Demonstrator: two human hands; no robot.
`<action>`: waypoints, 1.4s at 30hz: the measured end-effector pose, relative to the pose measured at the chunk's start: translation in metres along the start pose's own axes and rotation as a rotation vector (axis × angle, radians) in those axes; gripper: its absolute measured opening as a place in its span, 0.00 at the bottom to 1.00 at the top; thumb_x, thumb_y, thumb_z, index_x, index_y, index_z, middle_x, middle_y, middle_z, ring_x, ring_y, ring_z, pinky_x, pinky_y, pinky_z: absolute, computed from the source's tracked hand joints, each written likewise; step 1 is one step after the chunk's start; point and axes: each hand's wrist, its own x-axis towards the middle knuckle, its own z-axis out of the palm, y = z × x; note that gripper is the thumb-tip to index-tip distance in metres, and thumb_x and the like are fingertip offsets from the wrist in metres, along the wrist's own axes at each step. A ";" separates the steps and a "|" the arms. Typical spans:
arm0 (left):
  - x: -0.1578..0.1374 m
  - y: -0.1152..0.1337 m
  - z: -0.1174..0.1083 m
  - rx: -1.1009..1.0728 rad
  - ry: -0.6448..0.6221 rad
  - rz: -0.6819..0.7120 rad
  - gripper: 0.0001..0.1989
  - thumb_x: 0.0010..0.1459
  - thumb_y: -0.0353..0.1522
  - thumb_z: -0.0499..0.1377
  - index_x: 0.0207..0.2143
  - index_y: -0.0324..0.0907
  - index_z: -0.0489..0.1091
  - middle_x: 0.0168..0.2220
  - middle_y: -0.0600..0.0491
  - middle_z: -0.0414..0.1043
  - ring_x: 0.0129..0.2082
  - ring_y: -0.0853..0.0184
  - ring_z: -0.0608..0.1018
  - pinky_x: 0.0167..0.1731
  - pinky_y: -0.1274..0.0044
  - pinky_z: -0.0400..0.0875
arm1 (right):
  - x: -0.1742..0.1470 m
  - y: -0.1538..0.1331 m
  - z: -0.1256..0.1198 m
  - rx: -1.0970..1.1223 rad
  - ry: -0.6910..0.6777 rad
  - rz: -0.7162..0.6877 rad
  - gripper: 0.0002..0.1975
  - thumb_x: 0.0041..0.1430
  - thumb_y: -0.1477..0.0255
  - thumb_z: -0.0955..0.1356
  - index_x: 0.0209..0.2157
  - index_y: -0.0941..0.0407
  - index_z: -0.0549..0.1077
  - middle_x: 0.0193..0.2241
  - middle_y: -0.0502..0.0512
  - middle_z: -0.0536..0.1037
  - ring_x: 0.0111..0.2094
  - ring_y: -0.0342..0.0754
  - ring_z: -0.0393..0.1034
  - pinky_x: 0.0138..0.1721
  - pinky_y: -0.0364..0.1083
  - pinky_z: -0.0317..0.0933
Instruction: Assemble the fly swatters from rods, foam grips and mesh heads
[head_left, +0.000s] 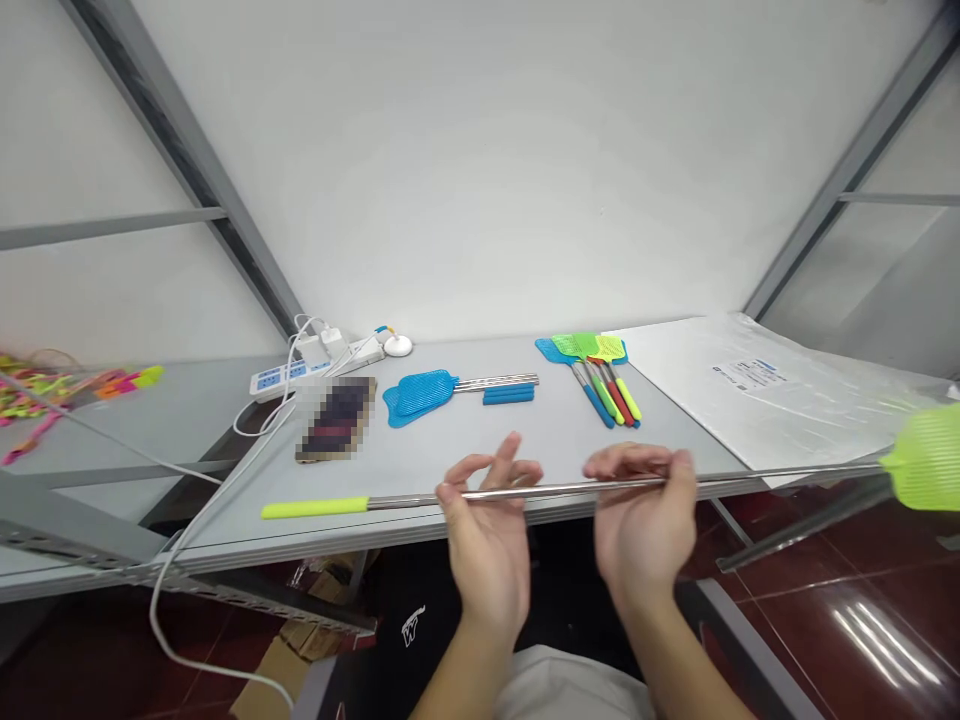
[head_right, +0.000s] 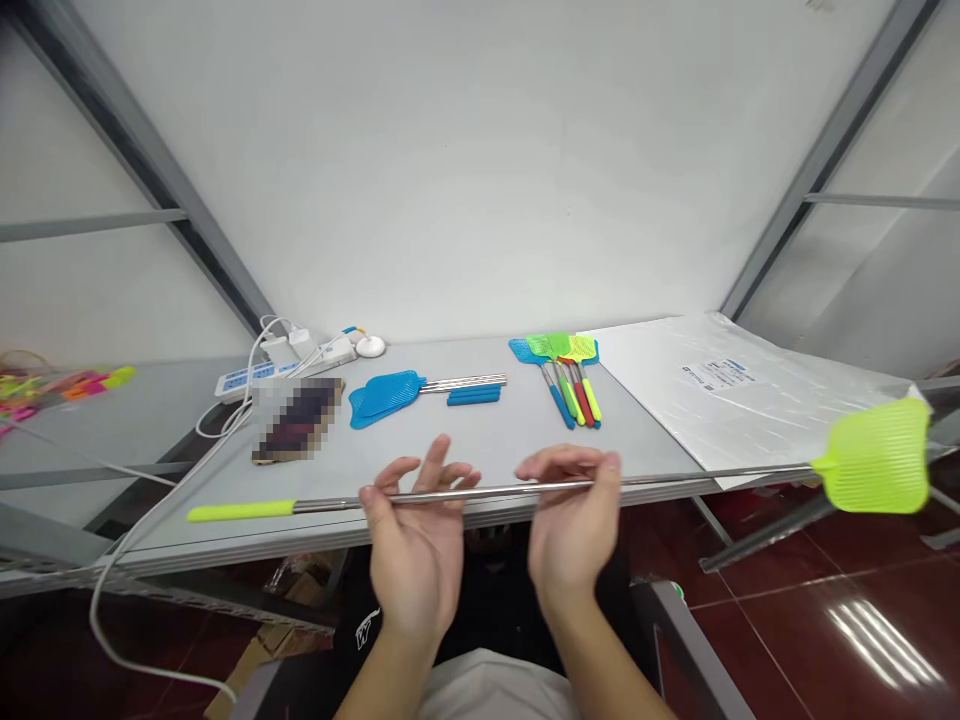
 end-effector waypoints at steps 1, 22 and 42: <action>-0.002 -0.004 0.006 -0.008 -0.051 -0.023 0.19 0.66 0.49 0.45 0.41 0.48 0.68 0.51 0.48 0.75 0.40 0.64 0.80 0.47 0.64 0.71 | -0.005 0.008 0.009 0.016 -0.021 0.077 0.21 0.66 0.59 0.58 0.26 0.53 0.72 0.23 0.51 0.75 0.29 0.47 0.72 0.38 0.50 0.66; 0.044 0.091 -0.044 0.101 0.083 -0.109 0.03 0.57 0.31 0.60 0.33 0.40 0.71 0.34 0.51 0.79 0.38 0.61 0.81 0.48 0.65 0.73 | 0.063 -0.046 -0.045 0.077 0.038 0.304 0.08 0.58 0.68 0.68 0.27 0.56 0.73 0.25 0.48 0.77 0.30 0.44 0.75 0.41 0.48 0.69; 0.061 0.069 -0.005 -0.243 0.323 0.225 0.17 0.67 0.33 0.44 0.23 0.42 0.55 0.14 0.61 0.51 0.16 0.75 0.57 0.25 0.81 0.64 | 0.027 -0.019 0.017 0.029 -0.006 -0.014 0.16 0.62 0.65 0.58 0.35 0.55 0.76 0.33 0.57 0.82 0.45 0.52 0.75 0.48 0.53 0.62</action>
